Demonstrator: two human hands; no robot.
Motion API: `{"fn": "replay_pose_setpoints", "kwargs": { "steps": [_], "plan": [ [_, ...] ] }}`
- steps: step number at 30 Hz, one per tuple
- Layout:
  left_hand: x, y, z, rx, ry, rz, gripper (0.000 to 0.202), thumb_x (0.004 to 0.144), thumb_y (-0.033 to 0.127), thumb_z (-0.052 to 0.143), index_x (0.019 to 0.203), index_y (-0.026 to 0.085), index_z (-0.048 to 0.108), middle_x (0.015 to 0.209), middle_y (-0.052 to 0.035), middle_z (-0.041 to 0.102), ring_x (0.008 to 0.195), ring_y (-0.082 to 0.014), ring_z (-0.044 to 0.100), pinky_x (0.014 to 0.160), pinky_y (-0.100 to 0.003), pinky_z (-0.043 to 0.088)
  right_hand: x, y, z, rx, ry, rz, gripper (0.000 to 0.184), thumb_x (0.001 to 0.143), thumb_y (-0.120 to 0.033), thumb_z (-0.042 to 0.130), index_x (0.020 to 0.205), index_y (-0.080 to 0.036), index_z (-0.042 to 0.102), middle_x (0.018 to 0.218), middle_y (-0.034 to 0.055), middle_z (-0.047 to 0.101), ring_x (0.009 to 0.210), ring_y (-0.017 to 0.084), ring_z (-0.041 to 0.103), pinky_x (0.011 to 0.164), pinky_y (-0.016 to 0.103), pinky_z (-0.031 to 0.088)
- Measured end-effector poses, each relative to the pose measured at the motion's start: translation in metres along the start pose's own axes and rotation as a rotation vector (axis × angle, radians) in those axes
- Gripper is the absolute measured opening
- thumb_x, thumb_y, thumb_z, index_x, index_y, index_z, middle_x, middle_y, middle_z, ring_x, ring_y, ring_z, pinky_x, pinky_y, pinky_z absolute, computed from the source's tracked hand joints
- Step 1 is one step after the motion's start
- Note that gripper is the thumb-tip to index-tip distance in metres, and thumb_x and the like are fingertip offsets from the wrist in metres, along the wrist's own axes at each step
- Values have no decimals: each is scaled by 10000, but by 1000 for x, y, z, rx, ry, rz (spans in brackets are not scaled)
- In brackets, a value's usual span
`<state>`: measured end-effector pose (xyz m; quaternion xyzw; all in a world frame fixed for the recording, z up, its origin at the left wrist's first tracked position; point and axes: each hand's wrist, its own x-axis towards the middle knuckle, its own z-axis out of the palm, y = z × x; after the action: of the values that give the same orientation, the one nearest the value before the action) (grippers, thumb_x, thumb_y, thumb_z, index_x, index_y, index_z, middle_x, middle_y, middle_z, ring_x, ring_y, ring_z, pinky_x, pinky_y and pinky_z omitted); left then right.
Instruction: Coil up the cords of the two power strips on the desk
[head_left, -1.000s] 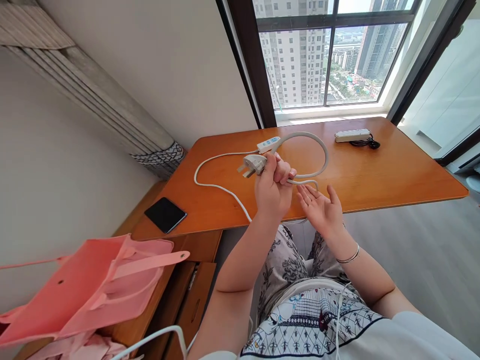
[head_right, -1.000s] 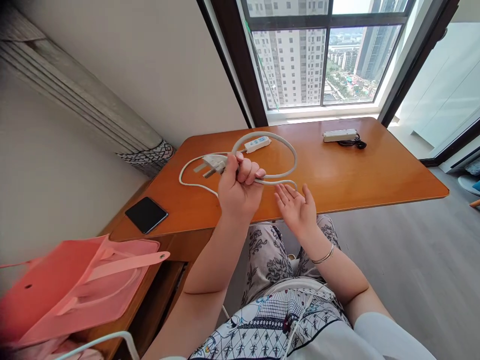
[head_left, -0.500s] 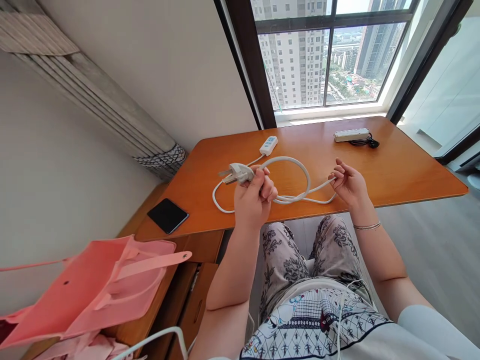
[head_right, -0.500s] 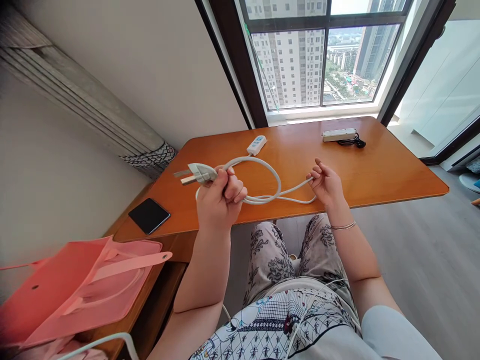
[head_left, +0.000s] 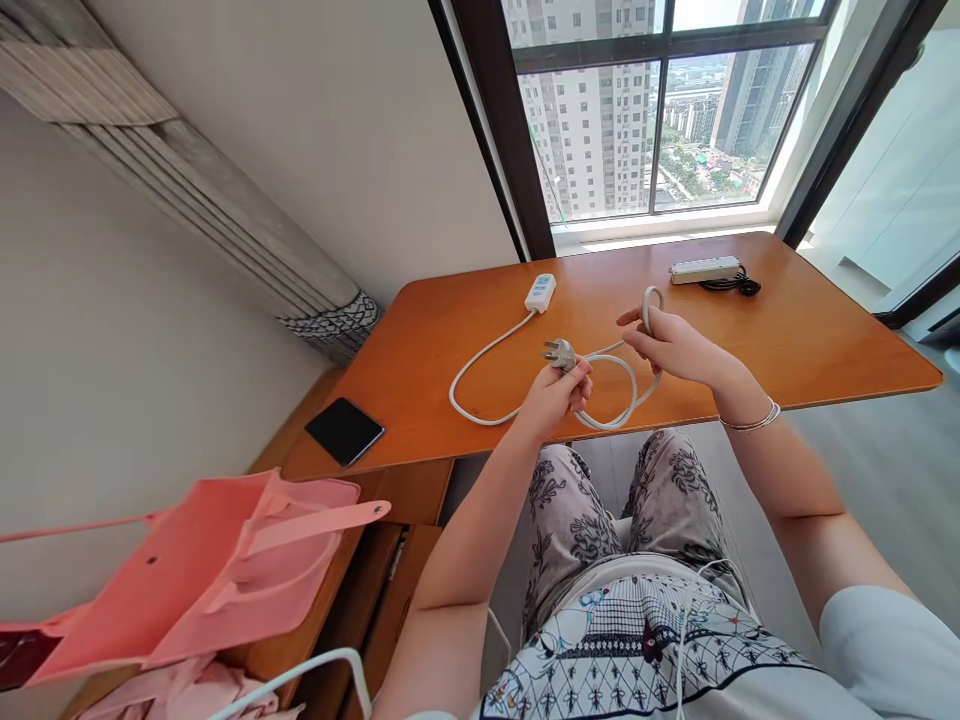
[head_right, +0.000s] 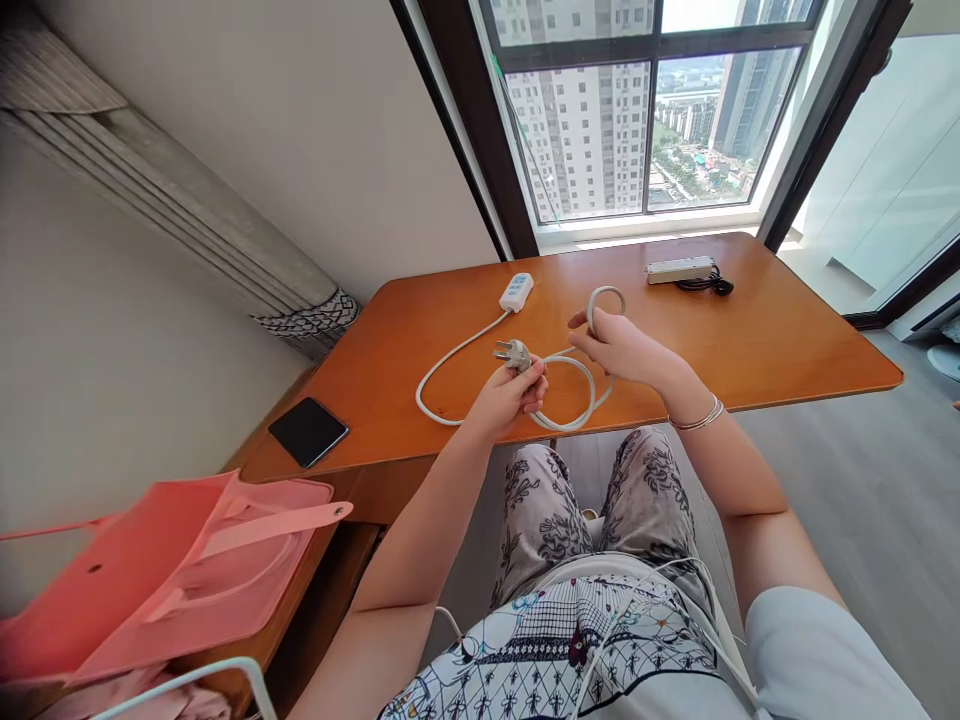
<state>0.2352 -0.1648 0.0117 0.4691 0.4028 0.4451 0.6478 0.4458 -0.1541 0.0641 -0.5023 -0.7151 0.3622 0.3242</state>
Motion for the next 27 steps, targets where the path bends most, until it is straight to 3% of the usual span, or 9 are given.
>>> {"fn": "replay_pose_setpoints", "kwargs": {
  "steps": [4,9,15,20,27],
  "plan": [
    [8,-5,3,53,-12,-39,458,718,486,846,770,193,497,506,47,553,402,-37,354,426,-170,247,3,-5,2,-172,-76,-46,253,992,-310,582,1182,-146,607,765,14,662,574,137,583,583,282,489],
    [11,-11,9,61,-92,-137,438,725,451,845,762,191,495,529,37,548,416,-39,341,432,-178,225,8,-8,16,-439,-93,-133,327,1042,-420,520,1154,-147,661,978,132,756,877,237,696,760,316,466],
    [9,-16,17,81,-200,-252,392,748,370,818,693,178,481,555,50,476,429,-17,250,434,-176,169,9,-12,25,-703,-94,-212,421,1060,-470,468,994,-148,732,999,172,766,974,270,708,754,308,430],
    [12,-18,15,24,-91,-198,345,746,337,804,748,184,496,550,49,486,436,-29,273,433,-166,157,5,-4,15,-635,-23,-274,401,1052,-460,495,1095,-151,747,1071,161,775,996,262,717,768,301,442],
    [17,-20,13,-25,19,-144,360,762,368,804,760,185,494,524,45,517,403,-24,275,430,-171,157,-1,4,4,-594,-30,-220,408,1056,-453,470,1190,-186,748,1047,126,796,931,264,728,796,327,448]
  ]
}}
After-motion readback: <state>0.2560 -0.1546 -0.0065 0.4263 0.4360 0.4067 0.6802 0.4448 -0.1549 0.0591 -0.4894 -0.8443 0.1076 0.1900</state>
